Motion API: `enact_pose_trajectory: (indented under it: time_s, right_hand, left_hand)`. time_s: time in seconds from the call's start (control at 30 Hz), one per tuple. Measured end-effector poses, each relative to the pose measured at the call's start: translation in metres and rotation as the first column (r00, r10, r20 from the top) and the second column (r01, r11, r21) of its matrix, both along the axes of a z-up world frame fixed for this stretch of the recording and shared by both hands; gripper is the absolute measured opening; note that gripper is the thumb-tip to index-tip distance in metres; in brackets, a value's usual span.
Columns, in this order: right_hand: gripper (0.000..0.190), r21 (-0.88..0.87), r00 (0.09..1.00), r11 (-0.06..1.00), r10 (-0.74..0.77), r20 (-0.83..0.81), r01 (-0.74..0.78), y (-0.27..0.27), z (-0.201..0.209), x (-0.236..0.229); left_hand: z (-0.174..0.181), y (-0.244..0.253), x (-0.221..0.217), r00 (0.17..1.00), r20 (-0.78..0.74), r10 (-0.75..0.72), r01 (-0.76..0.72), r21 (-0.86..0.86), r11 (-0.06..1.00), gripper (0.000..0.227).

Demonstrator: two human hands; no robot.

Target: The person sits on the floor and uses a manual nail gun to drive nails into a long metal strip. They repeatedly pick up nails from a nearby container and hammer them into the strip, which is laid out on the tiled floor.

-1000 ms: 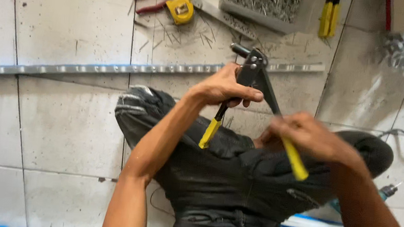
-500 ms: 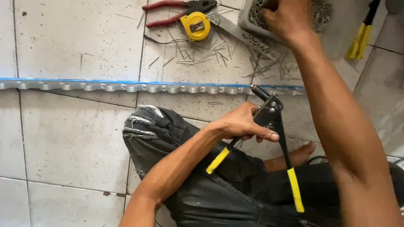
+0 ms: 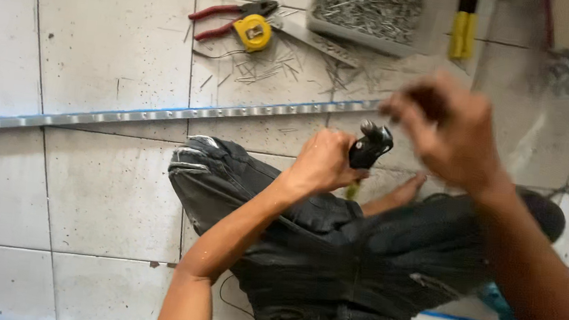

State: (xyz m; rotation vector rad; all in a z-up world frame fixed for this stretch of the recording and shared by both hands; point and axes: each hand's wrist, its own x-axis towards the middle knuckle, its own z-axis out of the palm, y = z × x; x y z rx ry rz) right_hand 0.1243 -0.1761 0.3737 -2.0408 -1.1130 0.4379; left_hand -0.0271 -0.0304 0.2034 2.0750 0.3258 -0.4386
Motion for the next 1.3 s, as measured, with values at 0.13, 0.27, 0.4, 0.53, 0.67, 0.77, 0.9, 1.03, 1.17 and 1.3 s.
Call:
enact_pose_trajectory:
  time_s: [0.13, 0.27, 0.4, 0.53, 0.67, 0.77, 0.9, 1.03, 1.17, 1.3]
  right_hand:
    - [0.014, -0.006, 0.991, 0.999, 0.051, 0.121, -0.051, -0.063, 0.000, -0.039]
    - [0.004, 0.034, 0.996, 0.997, -0.067, 0.061, 0.065, -0.090, 0.005, -0.060]
    - [0.002, -0.105, 0.983, 0.994, 0.026, 0.181, -0.007, -0.108, 0.007, -0.070]
    - [0.001, -0.150, 0.974, 0.988, 0.075, 0.212, -0.044, -0.117, 0.006, -0.075]
    - [0.019, -0.104, 0.994, 0.994, -0.024, 0.106, 0.035, -0.149, -0.042, -0.081]
    - [0.031, -0.019, 0.973, 0.990, -0.141, -0.180, 0.139, -0.156, -0.113, -0.110]
    - [0.053, 0.035, 0.723, 0.930, -0.261, -0.639, 0.367, -0.127, -0.201, -0.175]
    - [0.039, 0.110, 0.762, 0.894, -0.299, -0.574, 0.434, -0.143, -0.186, -0.111]
    - [0.048, -0.038, 0.734, 0.898, -0.382, -0.562, 0.438, -0.100, -0.101, -0.086]
    - [0.050, -0.223, 0.881, 0.939, -0.325, -0.344, 0.260, -0.098, -0.149, -0.067]
  left_hand:
    - [0.007, -0.038, -0.019, 0.986, -0.017, -0.164, 0.163, 0.246, 0.955, 0.058]
    - [0.022, -0.056, -0.031, 0.986, -0.037, -0.165, 0.169, 0.259, 0.951, 0.041]
    - [0.020, -0.067, -0.037, 0.986, 0.002, -0.165, 0.160, 0.255, 0.954, 0.040]
    - [0.066, -0.073, -0.041, 0.983, -0.012, -0.181, 0.176, 0.296, 0.939, 0.041]
    - [0.086, -0.060, -0.043, 0.981, 0.194, -0.018, 0.021, -0.011, 1.000, 0.050]
    - [0.055, -0.053, -0.037, 0.902, 0.410, 0.134, -0.061, -0.186, 0.981, 0.045]
    - [0.037, -0.056, -0.016, 0.890, 0.441, 0.116, -0.046, -0.168, 0.985, 0.067]
    - [-0.084, -0.006, 0.010, 0.709, 0.690, 0.148, -0.207, 0.003, 0.978, 0.069]
    - [-0.224, 0.032, 0.032, 0.852, 0.515, -0.098, -0.222, 0.524, 0.822, 0.073]
    - [-0.270, 0.055, 0.036, 0.820, 0.566, -0.089, -0.239, 0.479, 0.845, 0.048]
